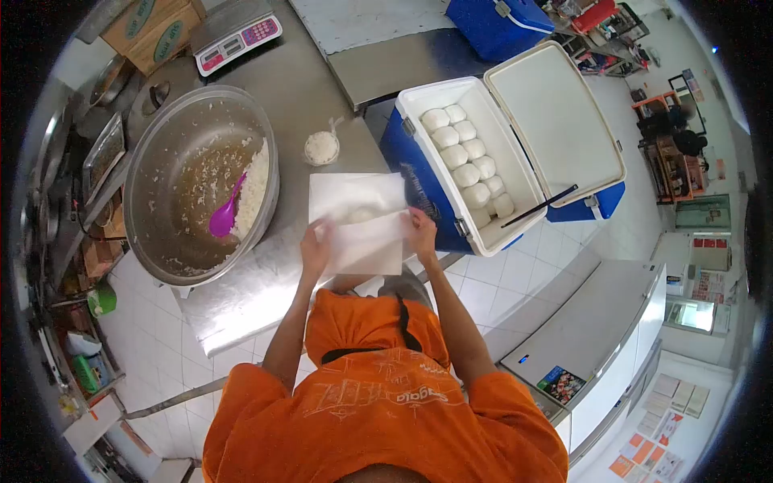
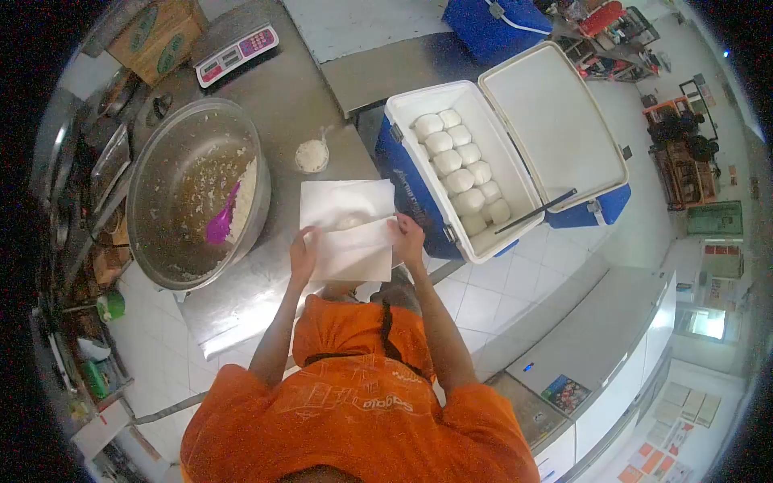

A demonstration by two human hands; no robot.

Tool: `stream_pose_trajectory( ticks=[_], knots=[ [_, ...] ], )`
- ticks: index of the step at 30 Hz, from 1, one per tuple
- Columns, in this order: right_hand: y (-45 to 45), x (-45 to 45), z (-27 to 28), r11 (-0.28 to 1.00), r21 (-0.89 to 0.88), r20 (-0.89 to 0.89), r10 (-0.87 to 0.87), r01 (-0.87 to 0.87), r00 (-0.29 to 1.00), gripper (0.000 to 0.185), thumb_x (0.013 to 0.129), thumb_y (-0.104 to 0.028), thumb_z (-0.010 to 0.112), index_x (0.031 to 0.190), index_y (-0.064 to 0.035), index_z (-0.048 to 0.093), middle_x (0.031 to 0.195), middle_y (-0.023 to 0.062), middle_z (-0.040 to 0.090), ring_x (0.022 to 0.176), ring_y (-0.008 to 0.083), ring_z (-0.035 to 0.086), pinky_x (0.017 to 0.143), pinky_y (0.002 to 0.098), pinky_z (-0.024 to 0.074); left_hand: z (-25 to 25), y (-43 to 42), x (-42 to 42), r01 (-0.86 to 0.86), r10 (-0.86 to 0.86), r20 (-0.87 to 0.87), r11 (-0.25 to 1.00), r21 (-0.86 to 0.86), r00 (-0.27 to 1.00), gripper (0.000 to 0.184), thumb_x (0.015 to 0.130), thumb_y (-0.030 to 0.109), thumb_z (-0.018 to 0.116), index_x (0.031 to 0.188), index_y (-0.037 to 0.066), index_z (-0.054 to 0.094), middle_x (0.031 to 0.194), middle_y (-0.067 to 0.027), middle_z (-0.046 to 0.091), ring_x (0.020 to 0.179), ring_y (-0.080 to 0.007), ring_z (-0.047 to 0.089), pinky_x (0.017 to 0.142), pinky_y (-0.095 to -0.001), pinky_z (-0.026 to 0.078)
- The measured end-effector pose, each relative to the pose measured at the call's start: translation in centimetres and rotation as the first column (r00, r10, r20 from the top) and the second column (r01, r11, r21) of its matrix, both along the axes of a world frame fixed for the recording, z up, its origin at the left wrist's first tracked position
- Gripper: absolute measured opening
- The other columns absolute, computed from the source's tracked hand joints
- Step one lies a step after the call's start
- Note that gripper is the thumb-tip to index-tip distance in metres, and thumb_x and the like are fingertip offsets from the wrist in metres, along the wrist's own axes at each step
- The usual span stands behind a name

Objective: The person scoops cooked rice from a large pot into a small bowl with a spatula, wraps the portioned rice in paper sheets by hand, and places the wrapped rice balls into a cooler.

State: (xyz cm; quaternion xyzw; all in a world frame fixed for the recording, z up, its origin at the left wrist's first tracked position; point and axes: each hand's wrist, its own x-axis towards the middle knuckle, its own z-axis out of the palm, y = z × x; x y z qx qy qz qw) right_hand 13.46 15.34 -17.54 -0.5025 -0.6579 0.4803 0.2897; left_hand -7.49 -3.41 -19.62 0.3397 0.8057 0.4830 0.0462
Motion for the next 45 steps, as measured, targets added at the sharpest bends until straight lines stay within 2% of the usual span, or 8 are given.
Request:
stream_pose_trajectory(
  ticks=[3, 10, 13, 18, 21, 23, 29, 45],
  knots=[
    [0.3, 0.2, -0.4, 0.997, -0.054, -0.118, 0.048, -0.055, 0.992, 0.036, 0.087, -0.023, 0.075, 0.114, -0.0005, 0.07, 0.088, 0.0158, 0.075, 0.073, 0.0144, 0.068, 0.068, 0.0292, 0.0538, 1.0, -0.4, 1.1, 0.053, -0.099, 0.449, 0.992, 0.115, 0.888, 0.025, 0.09, 0.015, 0.073, 0.109, 0.0, 0.067, 0.085, -0.007, 0.068, 0.068, -0.0095, 0.06, 0.057, -0.0274, 0.047],
    [1.2, 0.8, 1.4, 0.956, 0.278, 0.224, 0.025, -0.089, 0.974, 0.028, 0.087, -0.021, 0.072, 0.105, -0.0004, 0.068, 0.101, 0.0232, 0.071, 0.076, 0.0319, 0.07, 0.076, 0.0378, 0.054, 5.1, 2.0, 1.5, -0.24, 0.26, 0.044, 0.934, -0.263, 0.965, 0.033, 0.093, 0.021, 0.066, 0.123, 0.006, 0.063, 0.116, -0.0155, 0.066, 0.095, -0.0224, 0.065, 0.078, -0.0376, 0.051],
    [2.1, 3.4, -0.2, 0.99, 0.027, 0.408, 0.116, -0.139, 0.906, 0.025, 0.088, -0.017, 0.07, 0.106, -0.0008, 0.062, 0.104, 0.0221, 0.07, 0.086, 0.031, 0.07, 0.079, 0.0373, 0.0532, 5.5, 0.1, 5.1, 0.383, -0.605, -0.461, 0.784, -0.489, 0.649, 0.063, 0.087, 0.045, 0.07, 0.13, 0.002, 0.057, 0.154, -0.019, 0.038, 0.137, -0.0323, 0.044, 0.106, -0.0569, 0.038],
    [4.6, 2.5, 1.7, 0.796, -0.51, -0.15, 0.291, -0.326, 0.945, 0.048, 0.084, -0.015, 0.07, 0.125, -0.0025, 0.05, 0.099, 0.0125, 0.066, 0.093, 0.023, 0.064, 0.084, 0.038, 0.0509, 3.8, 0.5, 5.9, 0.364, -0.716, -0.32, 0.624, -0.691, 0.62, 0.07, 0.096, 0.048, 0.054, 0.147, 0.002, 0.04, 0.163, -0.0164, 0.02, 0.153, -0.0317, 0.013, 0.116, -0.066, 0.013],
    [8.0, -2.7, 0.9, 0.797, -0.449, -0.154, 0.377, -0.405, 0.913, 0.064, 0.082, -0.012, 0.075, 0.134, -0.0039, 0.037, 0.108, 0.0178, 0.065, 0.095, 0.023, 0.067, 0.082, 0.0357, 0.0537, 4.5, 0.6, 6.1, 0.319, -0.703, -0.308, 0.609, -0.726, 0.642, 0.073, 0.099, 0.048, 0.048, 0.152, 0.002, 0.031, 0.164, -0.0154, 0.018, 0.153, -0.0299, 0.015, 0.117, -0.0655, 0.014],
    [8.7, -6.9, 1.1, 0.841, 0.228, 0.177, 0.46, -0.491, 0.87, 0.061, 0.08, -0.01, 0.072, 0.133, -0.004, 0.043, 0.102, 0.0197, 0.068, 0.097, 0.0261, 0.068, 0.083, 0.0387, 0.0544, 5.0, 1.1, 6.5, 0.301, -0.692, -0.306, 0.609, -0.734, 0.654, 0.073, 0.1, 0.048, 0.046, 0.153, 0.001, 0.029, 0.165, -0.0149, 0.017, 0.153, -0.0293, 0.015, 0.117, -0.0641, 0.014],
    [8.4, -14.3, 5.4, 0.527, -0.052, 0.825, 0.501, -0.849, 0.261, 0.034, 0.078, -0.008, 0.062, 0.11, -0.0129, 0.071, 0.108, 0.0169, 0.07, 0.1, 0.0381, 0.066, 0.088, 0.0447, 0.0516, 5.7, 0.5, 6.0, 0.335, -0.703, -0.281, 0.602, -0.725, 0.654, 0.07, 0.101, 0.045, 0.044, 0.153, -0.001, 0.029, 0.164, -0.0162, 0.019, 0.152, -0.0295, 0.015, 0.121, -0.056, 0.013],
    [-2.7, -3.7, 4.3, 0.263, 0.552, 0.639, 0.476, -0.791, 0.604, 0.035, 0.079, -0.011, 0.06, 0.112, -0.0004, 0.064, 0.117, 0.009, 0.057, 0.112, 0.0303, 0.052, 0.097, 0.0405, 0.0454, 12.3, 0.2, 5.1, 0.534, -0.77, 0.062, 0.38, -0.755, 0.635, 0.078, 0.097, 0.05, 0.05, 0.152, -0.001, 0.029, 0.159, -0.0168, 0.028, 0.144, -0.03, 0.031, 0.116, -0.0579, 0.024]
  ],
)
